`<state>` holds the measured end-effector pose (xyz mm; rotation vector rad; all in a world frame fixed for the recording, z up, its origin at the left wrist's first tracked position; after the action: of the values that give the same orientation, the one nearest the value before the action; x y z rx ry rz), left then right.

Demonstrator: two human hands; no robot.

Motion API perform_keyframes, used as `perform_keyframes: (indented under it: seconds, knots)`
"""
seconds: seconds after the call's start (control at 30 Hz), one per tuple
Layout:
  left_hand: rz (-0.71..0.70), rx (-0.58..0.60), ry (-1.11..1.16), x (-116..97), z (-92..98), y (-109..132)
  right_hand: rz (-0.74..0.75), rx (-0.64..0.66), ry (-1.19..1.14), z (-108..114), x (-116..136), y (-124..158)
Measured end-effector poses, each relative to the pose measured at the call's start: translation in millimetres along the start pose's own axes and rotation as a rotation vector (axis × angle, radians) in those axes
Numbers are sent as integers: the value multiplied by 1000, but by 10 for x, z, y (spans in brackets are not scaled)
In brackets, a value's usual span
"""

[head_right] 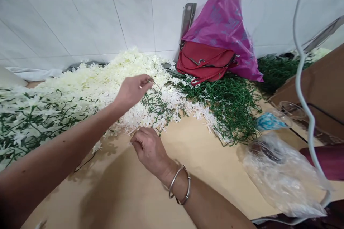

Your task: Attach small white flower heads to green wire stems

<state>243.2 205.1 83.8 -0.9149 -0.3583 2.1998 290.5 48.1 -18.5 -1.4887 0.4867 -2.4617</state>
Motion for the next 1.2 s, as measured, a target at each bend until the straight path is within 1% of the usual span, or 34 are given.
perform_keyframes:
  seconds: [0.07,0.1,0.17,0.23,0.3,0.5,0.57,0.63,0.7,0.8,0.9,0.97,1.03,1.2]
  knots:
    - [28,-114,54,49,246,0,-5,14,-14,-11,1,16]
    - [35,-151,109,77,341,1,-8,16,-19,-15,2,21]
    - [74,-162,230,144,452,22,-6,15,-28,-18,6,24]
    - [135,-135,301,197,491,96,3,13,-33,-12,16,19]
    - [161,-107,277,203,504,235,0,12,-34,7,23,7]
    - [140,26,14,166,488,827,-78,18,-27,81,23,-20]
    - [108,31,-100,187,526,970,-79,24,-22,79,32,-16]
    - [105,21,-123,233,573,1072,-75,29,-23,64,33,-10]
    - [147,-1,-20,293,613,1147,-78,24,-23,54,22,-9]
    - [239,-42,312,335,614,1246,-81,-8,-37,75,12,-20]
    - [343,-88,661,302,527,1368,-82,-51,-65,124,26,-32]
    - [399,-125,785,262,456,1468,-93,-68,-68,152,35,-36]
    - [409,-146,788,215,405,1573,-106,-86,-70,177,37,-36]
    - [325,-128,546,89,393,1824,-120,-178,-106,259,-1,-34]
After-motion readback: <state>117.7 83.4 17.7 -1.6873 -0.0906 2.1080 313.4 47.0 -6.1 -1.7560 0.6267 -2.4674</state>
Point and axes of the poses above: each hand's wrist, its own y-axis away from the middle knuckle, its own z-axis out of the back of the hand, x = y × z, the point moved 6 cm from there along -y, towards the middle knuckle, and after that the axes turned 11 degrees about -z, right-handed, at the moved point
